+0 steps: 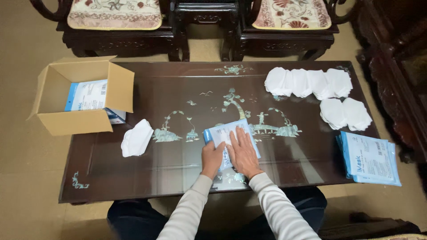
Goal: Packing individual face masks into plastic envelopes and then into a cardboard box
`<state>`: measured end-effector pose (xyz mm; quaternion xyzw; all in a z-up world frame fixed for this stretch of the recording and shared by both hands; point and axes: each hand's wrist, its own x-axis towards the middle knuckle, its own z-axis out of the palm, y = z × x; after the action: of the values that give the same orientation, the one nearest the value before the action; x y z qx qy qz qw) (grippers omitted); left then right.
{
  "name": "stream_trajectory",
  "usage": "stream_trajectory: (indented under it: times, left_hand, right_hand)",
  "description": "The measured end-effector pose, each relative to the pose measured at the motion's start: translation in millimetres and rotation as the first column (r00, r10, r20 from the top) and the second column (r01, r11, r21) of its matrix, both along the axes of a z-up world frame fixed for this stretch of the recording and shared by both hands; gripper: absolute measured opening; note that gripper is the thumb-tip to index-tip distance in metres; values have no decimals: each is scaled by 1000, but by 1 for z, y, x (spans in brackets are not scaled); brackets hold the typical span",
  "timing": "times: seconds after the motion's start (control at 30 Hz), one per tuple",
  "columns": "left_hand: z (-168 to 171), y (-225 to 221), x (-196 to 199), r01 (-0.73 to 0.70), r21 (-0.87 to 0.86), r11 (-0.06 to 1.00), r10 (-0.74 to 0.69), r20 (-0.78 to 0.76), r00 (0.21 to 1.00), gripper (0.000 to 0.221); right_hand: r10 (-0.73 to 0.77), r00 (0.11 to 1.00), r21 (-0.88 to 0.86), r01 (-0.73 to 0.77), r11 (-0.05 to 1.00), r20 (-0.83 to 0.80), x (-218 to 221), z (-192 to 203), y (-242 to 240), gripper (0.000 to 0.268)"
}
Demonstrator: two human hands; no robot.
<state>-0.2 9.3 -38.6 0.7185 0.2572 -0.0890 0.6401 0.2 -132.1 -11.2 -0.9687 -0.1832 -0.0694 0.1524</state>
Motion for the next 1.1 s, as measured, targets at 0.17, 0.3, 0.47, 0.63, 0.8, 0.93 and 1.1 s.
stream_trajectory:
  times: [0.17, 0.3, 0.47, 0.63, 0.8, 0.93, 1.1]
  left_hand:
    - [-17, 17, 2, -9, 237, 971, -25, 142, 990, 36]
    - [28, 52, -11, -170, 338, 926, 90, 239, 967, 48]
    - [21, 88, -19, -134, 243, 961, 53, 310, 949, 36]
    - [-17, 89, -13, -155, 232, 960, 68, 342, 937, 30]
    - [-50, 95, -9, -166, 276, 947, 50, 382, 923, 26]
    - [-18, 109, -7, -141, -82, 987, 152, 150, 977, 37]
    - [6, 193, -11, -496, 346, 796, 251, 558, 791, 21]
  right_hand:
    - [-15, 999, -27, 16, 1000, 38, 2, 3, 3, 60]
    - [-25, 1000, 4, 25, 1000, 12, 3, 0, 1, 63]
    - [-104, 992, -62, 108, 992, 70, 20, -27, -59, 60]
    - [-157, 968, -90, 177, 980, 195, 42, -66, -156, 55]
    - [-124, 962, 36, 119, 992, 243, 47, -91, -196, 51]
    - [-122, 970, 51, 114, 992, 210, 39, -58, -177, 50]
    - [-203, 979, 36, 201, 979, 30, 31, -30, -165, 60]
